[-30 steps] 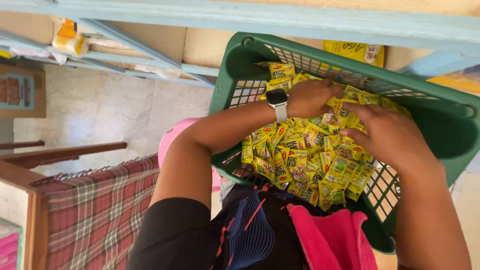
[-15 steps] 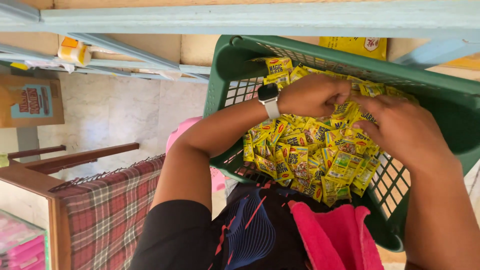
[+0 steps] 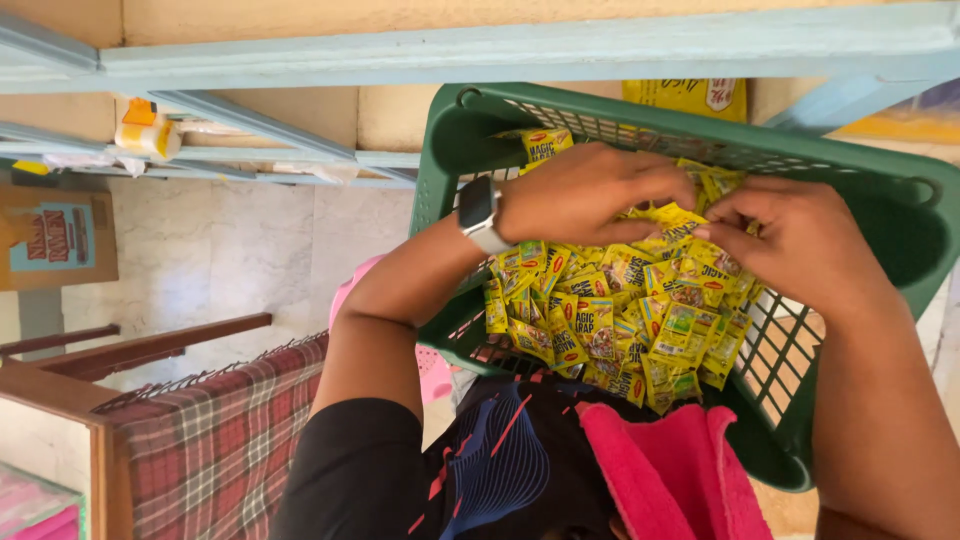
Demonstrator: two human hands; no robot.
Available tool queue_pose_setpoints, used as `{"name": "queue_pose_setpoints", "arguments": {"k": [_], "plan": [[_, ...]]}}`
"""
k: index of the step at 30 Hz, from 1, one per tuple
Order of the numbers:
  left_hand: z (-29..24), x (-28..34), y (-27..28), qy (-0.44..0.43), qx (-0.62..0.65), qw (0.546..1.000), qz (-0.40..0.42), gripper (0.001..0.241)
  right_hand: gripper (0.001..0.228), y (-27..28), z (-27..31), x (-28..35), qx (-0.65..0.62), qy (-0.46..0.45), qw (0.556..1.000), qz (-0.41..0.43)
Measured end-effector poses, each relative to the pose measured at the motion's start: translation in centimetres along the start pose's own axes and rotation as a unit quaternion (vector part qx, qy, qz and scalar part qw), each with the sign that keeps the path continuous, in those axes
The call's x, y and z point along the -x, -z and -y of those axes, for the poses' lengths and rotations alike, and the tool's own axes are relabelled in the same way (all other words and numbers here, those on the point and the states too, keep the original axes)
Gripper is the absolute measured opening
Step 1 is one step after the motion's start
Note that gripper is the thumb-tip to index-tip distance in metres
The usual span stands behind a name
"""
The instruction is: Organizing and placing seasoning packets from a basket onto grocery store shelves.
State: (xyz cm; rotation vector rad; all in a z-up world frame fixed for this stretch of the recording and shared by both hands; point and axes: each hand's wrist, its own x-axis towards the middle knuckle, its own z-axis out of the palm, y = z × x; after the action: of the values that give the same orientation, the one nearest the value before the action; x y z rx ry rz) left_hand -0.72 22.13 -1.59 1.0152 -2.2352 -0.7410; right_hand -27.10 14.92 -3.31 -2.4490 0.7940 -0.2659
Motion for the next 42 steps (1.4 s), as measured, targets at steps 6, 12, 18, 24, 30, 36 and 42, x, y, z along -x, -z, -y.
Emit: {"name": "queue_pose_setpoints", "arguments": {"k": [6,12,18,24,30,36,42], "plan": [[-6.5,1.5,5.1,-0.022,-0.076,0.996,-0.035,0.053,0.01,0.3,0.2,1.6,-0.291,0.003,0.95,-0.116],[-9.7,1.1,9.2,-0.072,-0.085,0.983,-0.144,0.034,0.006,4.1,6.5,-0.2,-0.37,0.094,0.886,-0.263],[-5.4,-1.9,12.8,-0.073,-0.055,0.958,-0.273,0.022,0.037,7.0,9.8,-3.9,-0.122,0.217,0.9,-0.359],[0.9,-3.7,13.1,0.059,-0.126,0.934,-0.329,0.019,0.036,5.7,7.3,-5.5,0.204,0.192,0.887,-0.366],[2.4,-5.8,12.4,0.005,-0.108,0.945,-0.309,0.024,0.054,5.0,7.1,-6.6,0.298,0.164,0.885,-0.317],[6.2,-9.3,10.9,0.001,-0.181,0.935,-0.304,0.022,0.062,4.2,7.5,-7.0,0.283,0.122,0.895,-0.323],[7.7,-12.7,10.0,0.051,-0.203,0.938,-0.277,0.019,0.057,4.3,8.1,-7.4,0.288,0.082,0.896,-0.328]]}}
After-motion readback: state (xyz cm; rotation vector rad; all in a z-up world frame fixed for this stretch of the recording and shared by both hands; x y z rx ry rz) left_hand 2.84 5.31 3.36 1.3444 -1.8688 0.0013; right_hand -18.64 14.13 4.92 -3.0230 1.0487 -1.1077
